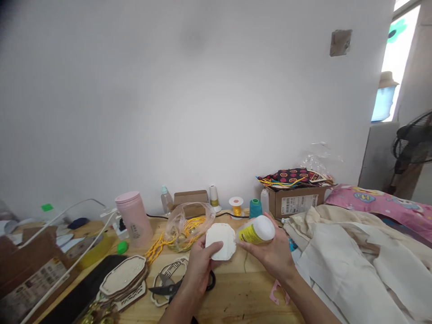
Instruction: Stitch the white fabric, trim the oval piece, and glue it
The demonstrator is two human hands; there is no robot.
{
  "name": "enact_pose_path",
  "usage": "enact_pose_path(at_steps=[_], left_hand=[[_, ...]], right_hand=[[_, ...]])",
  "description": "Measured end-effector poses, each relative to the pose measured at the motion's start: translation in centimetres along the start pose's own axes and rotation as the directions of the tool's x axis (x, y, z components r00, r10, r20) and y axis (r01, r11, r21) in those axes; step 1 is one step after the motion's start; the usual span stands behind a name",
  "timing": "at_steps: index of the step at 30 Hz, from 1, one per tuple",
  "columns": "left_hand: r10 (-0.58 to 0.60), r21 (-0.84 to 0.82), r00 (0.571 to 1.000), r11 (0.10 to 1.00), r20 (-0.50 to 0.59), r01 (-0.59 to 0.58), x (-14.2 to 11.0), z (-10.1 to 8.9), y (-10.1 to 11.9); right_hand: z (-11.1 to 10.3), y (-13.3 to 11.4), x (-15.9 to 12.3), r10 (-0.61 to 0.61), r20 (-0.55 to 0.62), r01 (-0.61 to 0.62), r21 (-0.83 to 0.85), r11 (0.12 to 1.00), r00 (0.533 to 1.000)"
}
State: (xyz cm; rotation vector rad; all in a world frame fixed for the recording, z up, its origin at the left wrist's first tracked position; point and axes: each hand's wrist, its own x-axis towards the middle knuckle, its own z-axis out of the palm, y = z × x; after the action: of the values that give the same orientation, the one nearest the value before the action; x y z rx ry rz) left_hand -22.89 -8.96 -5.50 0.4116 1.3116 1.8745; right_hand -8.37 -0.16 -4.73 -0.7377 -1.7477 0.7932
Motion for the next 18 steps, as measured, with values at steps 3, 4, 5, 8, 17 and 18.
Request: enact_pose_path(at_steps=[3, 4, 5, 8, 17, 18], left_hand=[[0.011, -0.014, 0.999, 1.000, -0.033, -0.011, 0.22, -0.10, 0.08], [0.016, -0.019, 0.999, 1.000, -0.031, -0.017, 0.25, -0.13, 0.09], [0.020, -0.026, 1.000, 0.999, -0.023, -0.020, 0.26, -0.14, 0.08], [0.009, -0.036, 1.000, 0.999, 0.002, -0.009, 0.21, -0.11, 0.02], [0.013, -0.065, 1.000, 0.998, -0.022, -0.015, 0.16, -0.14, -0.05], [0.012, -0.063, 1.000, 0.998, -0.013, -0.013, 0.15, -0.17, -0.09]], right_hand=[[-0.01, 0.05, -0.07, -0.010, 0.065, 0.011, -0.003, 1.000, 0.998], [-0.05, 0.02, -0.05, -0.016, 0.077, 0.016, 0.001, 1.000, 0.997], [-0.10, -0.03, -0.01, -0.028, 0.079, 0.028, 0.002, 1.000, 0.996], [-0.28, -0.19, 0.18, -0.093, 0.064, 0.093, -0.007, 0.996, 0.994], [-0.20, -0.27, 0.10, -0.096, 0.100, 0.098, -0.010, 0.995, 0.990], [-0.21, -0.33, 0.12, -0.096, 0.075, 0.096, -0.006, 0.995, 0.993]])
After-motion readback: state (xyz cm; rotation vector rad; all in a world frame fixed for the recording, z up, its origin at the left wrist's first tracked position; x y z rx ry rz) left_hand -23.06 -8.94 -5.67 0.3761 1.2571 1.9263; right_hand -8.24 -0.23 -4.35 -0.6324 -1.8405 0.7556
